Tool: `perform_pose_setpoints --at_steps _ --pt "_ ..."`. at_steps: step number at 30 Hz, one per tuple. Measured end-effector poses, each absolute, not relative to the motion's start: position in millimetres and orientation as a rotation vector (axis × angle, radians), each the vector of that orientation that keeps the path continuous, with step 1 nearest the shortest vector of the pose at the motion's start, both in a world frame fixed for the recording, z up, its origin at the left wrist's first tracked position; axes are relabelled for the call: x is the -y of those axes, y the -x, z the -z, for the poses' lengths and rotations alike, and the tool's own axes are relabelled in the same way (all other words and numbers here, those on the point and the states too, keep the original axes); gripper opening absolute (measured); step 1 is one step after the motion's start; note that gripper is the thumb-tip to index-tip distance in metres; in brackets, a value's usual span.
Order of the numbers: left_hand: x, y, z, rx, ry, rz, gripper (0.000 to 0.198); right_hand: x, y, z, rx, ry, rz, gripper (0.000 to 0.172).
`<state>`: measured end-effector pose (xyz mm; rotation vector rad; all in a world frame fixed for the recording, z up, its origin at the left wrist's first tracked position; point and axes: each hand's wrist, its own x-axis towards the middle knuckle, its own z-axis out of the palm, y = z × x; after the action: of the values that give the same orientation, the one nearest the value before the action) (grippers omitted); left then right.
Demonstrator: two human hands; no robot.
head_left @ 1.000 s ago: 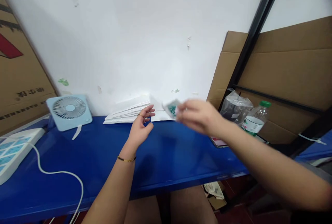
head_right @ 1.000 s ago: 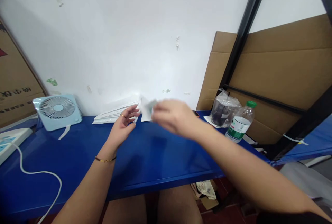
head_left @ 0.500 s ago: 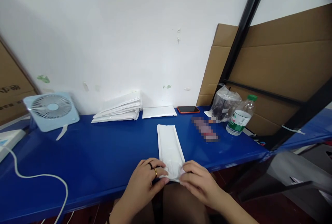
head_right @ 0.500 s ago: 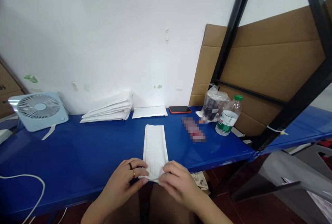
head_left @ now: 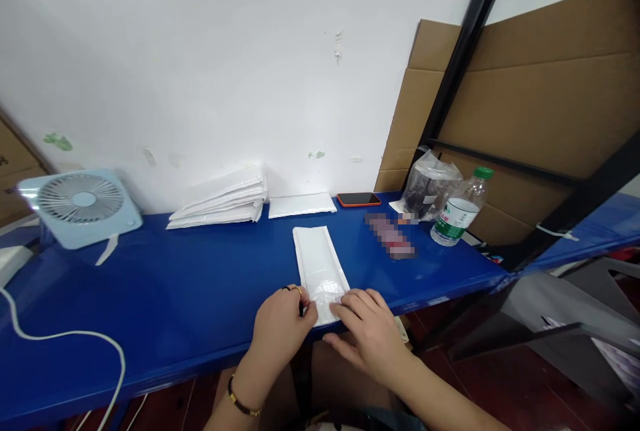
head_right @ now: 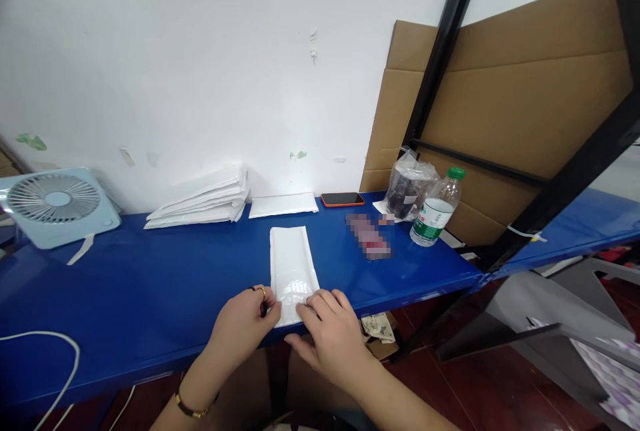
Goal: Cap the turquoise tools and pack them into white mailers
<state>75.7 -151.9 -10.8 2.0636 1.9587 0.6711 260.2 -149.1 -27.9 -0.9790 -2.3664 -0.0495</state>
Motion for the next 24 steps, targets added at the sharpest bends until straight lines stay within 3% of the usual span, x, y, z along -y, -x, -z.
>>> perform_pose_setpoints --at_steps 10,15,20,24 --pt "135.4 -77.0 8.8 -1.348 -1.397 -1.006 0.02 127.5 -249.6 8.5 2.446 0.985 0.298 0.012" --pt "142.3 -54.1 7.4 -1.301 -1.305 -1.36 0.029 90.2 -255.1 -73.4 2.331 0.833 0.443 0.023" --pt "150.1 -27.7 17.4 -1.595 -1.412 -1.348 0.031 23.2 -200.4 -179.3 2.154 0.848 -0.087 0.027" --pt "153.2 -25.3 17.8 -1.599 -1.431 -1.321 0.028 -44.9 -110.1 -195.1 1.984 0.824 -0.485 0.03"
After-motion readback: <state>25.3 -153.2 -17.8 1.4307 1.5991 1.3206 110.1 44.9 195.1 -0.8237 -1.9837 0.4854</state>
